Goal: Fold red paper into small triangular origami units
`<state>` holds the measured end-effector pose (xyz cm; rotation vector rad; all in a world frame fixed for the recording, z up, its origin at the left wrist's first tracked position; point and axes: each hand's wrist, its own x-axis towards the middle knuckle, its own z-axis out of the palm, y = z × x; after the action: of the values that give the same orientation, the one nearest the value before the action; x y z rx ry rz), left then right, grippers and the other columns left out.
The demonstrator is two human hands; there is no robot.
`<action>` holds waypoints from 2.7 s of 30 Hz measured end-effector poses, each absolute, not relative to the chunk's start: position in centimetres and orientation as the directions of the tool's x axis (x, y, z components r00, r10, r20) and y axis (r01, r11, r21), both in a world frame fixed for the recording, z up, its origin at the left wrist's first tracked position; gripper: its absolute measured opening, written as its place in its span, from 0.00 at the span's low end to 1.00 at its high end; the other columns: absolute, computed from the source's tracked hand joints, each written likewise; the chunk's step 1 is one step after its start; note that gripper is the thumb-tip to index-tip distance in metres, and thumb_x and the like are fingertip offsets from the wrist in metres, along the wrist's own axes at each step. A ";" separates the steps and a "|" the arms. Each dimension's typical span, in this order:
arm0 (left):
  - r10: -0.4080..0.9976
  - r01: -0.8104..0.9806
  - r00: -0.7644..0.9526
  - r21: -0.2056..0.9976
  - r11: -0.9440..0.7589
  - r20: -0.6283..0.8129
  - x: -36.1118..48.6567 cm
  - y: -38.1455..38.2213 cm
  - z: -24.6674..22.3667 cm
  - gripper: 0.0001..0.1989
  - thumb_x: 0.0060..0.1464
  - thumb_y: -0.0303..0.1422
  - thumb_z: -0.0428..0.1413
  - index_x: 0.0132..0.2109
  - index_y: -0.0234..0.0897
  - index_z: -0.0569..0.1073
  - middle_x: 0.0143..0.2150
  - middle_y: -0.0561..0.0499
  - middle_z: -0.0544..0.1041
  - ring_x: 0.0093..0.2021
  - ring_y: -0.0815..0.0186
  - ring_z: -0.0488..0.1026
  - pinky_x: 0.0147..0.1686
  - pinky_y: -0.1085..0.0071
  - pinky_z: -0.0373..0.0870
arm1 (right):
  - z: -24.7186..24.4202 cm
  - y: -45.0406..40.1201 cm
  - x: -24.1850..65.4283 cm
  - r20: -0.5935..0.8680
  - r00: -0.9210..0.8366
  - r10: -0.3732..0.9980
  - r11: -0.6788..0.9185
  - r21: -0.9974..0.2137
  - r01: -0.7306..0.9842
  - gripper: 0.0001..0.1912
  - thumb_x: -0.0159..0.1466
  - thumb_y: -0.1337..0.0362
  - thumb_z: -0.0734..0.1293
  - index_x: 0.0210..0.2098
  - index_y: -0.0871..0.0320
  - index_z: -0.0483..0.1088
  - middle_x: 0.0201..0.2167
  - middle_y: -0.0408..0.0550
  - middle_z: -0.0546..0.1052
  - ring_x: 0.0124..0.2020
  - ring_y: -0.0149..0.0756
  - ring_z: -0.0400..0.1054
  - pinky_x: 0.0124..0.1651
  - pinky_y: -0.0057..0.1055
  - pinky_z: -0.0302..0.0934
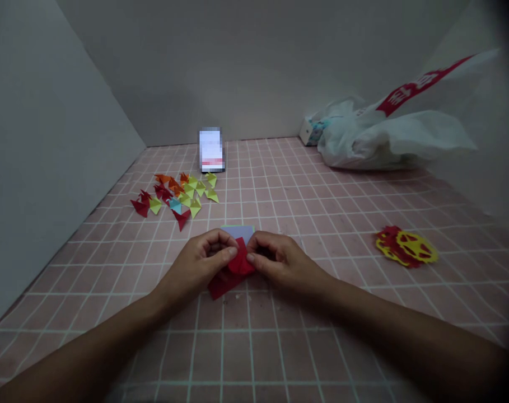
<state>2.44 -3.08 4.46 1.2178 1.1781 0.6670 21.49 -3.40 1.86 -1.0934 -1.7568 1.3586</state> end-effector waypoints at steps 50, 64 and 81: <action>0.845 0.201 0.454 0.957 0.211 -0.282 2.1 -2.7 3.9 0.09 0.51 0.37 0.60 0.34 0.35 0.71 0.28 0.56 0.70 0.27 0.72 0.65 0.27 0.76 0.61 | 2.0 -3.4 21.6 0.037 -0.521 0.853 0.159 -0.969 0.192 0.07 0.64 0.68 0.61 0.29 0.57 0.63 0.26 0.41 0.66 0.28 0.30 0.58 0.32 0.28 0.53; 0.859 0.038 0.427 0.954 0.297 -0.284 2.3 -3.0 3.2 0.09 0.52 0.35 0.62 0.35 0.36 0.70 0.31 0.55 0.73 0.27 0.73 0.68 0.26 0.77 0.63 | 2.2 -3.8 21.4 -0.004 -0.527 0.850 0.096 -0.982 0.162 0.08 0.61 0.70 0.62 0.26 0.57 0.61 0.25 0.39 0.64 0.26 0.28 0.55 0.29 0.27 0.50; 0.879 0.091 0.462 0.992 0.083 -0.116 2.6 -3.3 3.5 0.05 0.55 0.31 0.58 0.37 0.36 0.69 0.33 0.54 0.72 0.32 0.71 0.69 0.33 0.74 0.65 | 1.8 -3.7 21.2 -0.004 -0.532 0.847 0.017 -0.999 0.033 0.08 0.62 0.66 0.64 0.26 0.58 0.64 0.23 0.39 0.65 0.25 0.27 0.56 0.27 0.26 0.51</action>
<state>2.60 -3.31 3.50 1.3739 0.9389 0.7408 21.23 -3.69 1.78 -0.9122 -1.6431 1.5865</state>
